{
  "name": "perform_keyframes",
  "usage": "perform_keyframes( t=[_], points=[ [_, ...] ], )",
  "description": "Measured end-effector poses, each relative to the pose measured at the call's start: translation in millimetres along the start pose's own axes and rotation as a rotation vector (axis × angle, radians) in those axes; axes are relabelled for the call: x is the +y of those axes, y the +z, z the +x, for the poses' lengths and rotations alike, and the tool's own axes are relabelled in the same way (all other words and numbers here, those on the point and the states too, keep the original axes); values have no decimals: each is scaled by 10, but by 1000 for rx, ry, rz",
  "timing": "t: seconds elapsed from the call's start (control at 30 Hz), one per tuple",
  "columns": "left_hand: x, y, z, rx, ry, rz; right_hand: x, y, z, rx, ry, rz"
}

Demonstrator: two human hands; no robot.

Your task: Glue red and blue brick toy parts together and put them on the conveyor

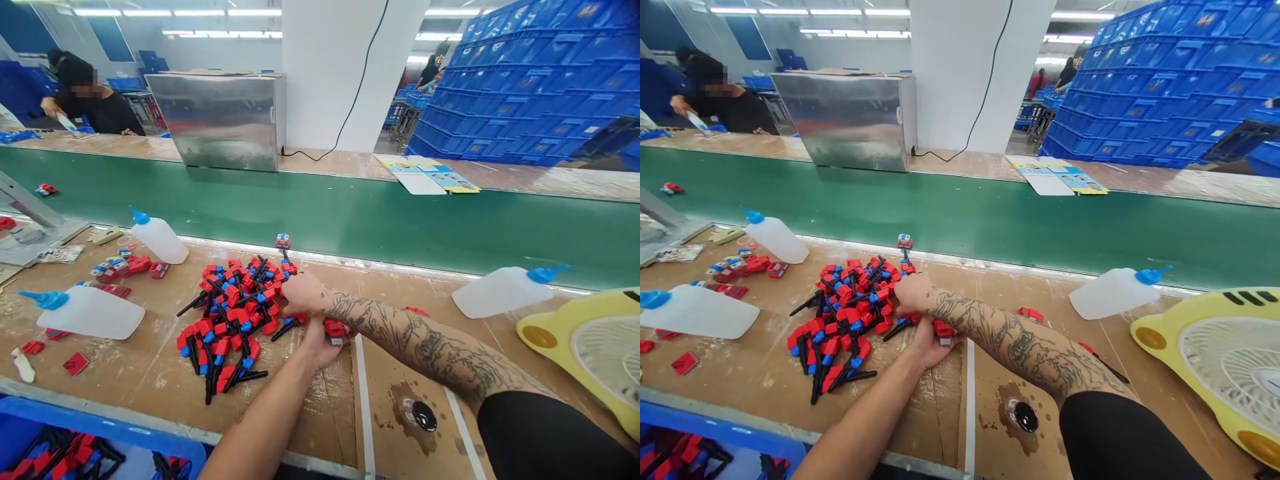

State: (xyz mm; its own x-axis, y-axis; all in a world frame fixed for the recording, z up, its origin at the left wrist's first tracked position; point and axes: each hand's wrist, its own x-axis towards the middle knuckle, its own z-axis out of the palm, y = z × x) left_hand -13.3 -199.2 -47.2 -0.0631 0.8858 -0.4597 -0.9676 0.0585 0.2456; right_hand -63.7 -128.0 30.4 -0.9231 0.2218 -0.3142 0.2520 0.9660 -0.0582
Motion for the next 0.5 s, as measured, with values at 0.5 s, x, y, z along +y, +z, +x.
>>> perform_keyframes(
  t=[0.5],
  points=[
    [-108,40,-30,27,17,-4,-135,-16,-186,-189,-247,-114]
  ],
)
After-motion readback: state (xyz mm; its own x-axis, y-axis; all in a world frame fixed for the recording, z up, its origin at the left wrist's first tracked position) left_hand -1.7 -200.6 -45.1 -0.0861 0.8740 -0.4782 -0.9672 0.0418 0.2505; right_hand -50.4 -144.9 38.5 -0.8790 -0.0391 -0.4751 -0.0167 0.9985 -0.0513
